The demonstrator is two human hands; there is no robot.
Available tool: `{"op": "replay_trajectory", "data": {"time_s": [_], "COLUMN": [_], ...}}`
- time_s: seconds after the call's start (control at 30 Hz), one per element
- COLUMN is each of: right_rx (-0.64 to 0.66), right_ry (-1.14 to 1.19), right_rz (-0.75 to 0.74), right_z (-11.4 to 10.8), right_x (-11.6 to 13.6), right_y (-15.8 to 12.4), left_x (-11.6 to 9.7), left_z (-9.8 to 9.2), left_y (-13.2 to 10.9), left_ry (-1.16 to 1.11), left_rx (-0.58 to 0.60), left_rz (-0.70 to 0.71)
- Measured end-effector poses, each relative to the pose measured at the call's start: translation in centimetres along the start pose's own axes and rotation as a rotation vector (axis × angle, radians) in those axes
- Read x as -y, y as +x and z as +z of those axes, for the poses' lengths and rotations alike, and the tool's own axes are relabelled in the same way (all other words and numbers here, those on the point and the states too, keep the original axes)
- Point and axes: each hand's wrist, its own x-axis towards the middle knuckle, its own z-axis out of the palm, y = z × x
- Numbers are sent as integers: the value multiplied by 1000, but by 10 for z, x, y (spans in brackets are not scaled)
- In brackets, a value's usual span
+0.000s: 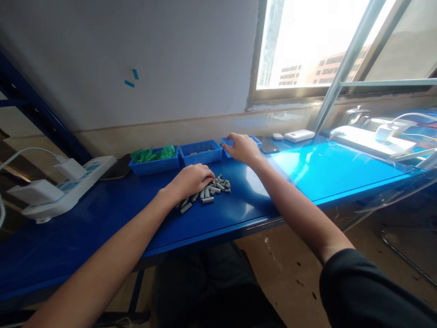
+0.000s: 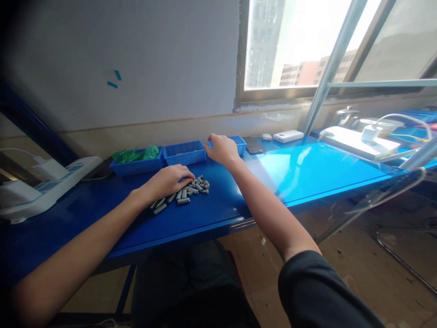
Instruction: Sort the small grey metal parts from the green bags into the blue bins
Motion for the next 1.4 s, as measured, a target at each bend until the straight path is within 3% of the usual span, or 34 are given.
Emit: {"op": "replay_trajectory", "data": {"time_s": [0.17,0.27,0.5,0.63,0.83,1.03,1.4], "right_rx": [164,227,224,253,272,254,123], "right_ry": [118,149,141,152,212,283,153], "right_rz": [-210,-246,-253,-298,-365,-404,-502], "right_z": [9,12,17,20,19,23,27], "right_x": [28,34,34,34,36,48,55], "right_y": [-12,-16,-14,-15,-17,-23,-26], "left_x": [7,10,3,5,25,27,20], "left_z": [-3,-6,-2,-1,-3,-13,-17], "left_y": [-9,-12,-2,-1,-12,-14,-16], "left_ry": [-11,-47,-153,-187,-255,-431,-376], "left_rx": [-44,-68,26,34,-111,-384,-378], "left_rz": [-107,-163,-11,-34,-196,-419,-319]}}
